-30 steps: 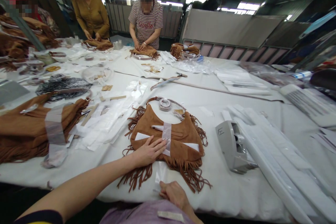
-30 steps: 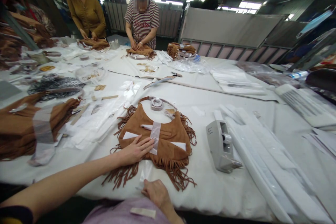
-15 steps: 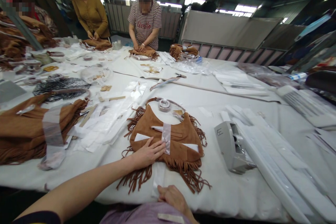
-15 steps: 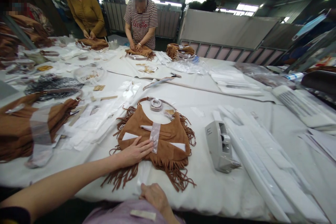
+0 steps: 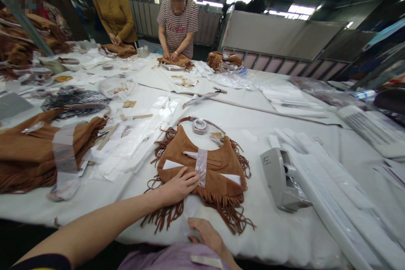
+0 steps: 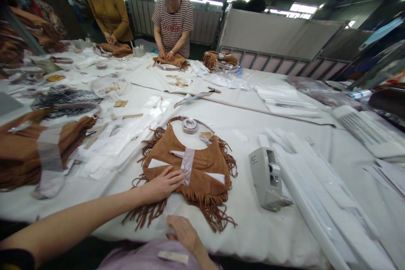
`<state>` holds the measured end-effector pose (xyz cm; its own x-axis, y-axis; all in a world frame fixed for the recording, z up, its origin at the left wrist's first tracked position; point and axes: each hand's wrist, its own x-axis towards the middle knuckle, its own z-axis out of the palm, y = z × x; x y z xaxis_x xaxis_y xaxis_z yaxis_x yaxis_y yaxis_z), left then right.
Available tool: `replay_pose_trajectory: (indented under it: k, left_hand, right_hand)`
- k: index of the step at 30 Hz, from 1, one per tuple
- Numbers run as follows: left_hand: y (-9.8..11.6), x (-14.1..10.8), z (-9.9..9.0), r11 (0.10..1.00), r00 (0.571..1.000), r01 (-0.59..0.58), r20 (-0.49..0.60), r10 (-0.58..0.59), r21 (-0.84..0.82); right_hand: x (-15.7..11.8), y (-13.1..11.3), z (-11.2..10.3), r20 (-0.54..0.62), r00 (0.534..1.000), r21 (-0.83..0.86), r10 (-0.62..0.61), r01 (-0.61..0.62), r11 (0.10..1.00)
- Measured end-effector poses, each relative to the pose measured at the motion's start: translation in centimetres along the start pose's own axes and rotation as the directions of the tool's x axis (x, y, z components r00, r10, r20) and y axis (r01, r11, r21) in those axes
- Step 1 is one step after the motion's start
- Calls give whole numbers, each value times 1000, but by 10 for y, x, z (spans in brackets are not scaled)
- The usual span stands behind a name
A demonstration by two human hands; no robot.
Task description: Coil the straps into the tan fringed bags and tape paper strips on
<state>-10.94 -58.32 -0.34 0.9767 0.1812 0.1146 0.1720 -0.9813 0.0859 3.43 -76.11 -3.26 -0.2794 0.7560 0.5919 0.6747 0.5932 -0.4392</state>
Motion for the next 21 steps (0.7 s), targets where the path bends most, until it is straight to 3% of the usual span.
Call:
replay_pose_trajectory:
  k: [3,7,10,14,17,21]
  left_hand:
    - [1,0,-1,1000,1000,0,2,0,-4]
    - [2,0,-3,1000,1000,8,-15,-8,-23]
    - [2,0,-8,997,1000,19,-21,-21,-69]
    - [7,3,-18,985,997,51,-43,-59,-164]
    - [17,11,-17,952,971,172,-120,-207,-251]
    - [27,28,-7,874,874,376,-195,-445,-310]
  right_hand:
    - [23,-5,-25,77,997,-28,25,-23,999]
    - [62,-9,-58,44,990,-108,134,-129,986]
    - [89,2,-71,-48,981,-132,190,-195,972]
    - [115,28,-77,-52,930,-64,364,-367,928]
    - [125,48,-78,-30,855,37,517,-516,856]
    - [130,75,-75,18,786,129,618,-615,778]
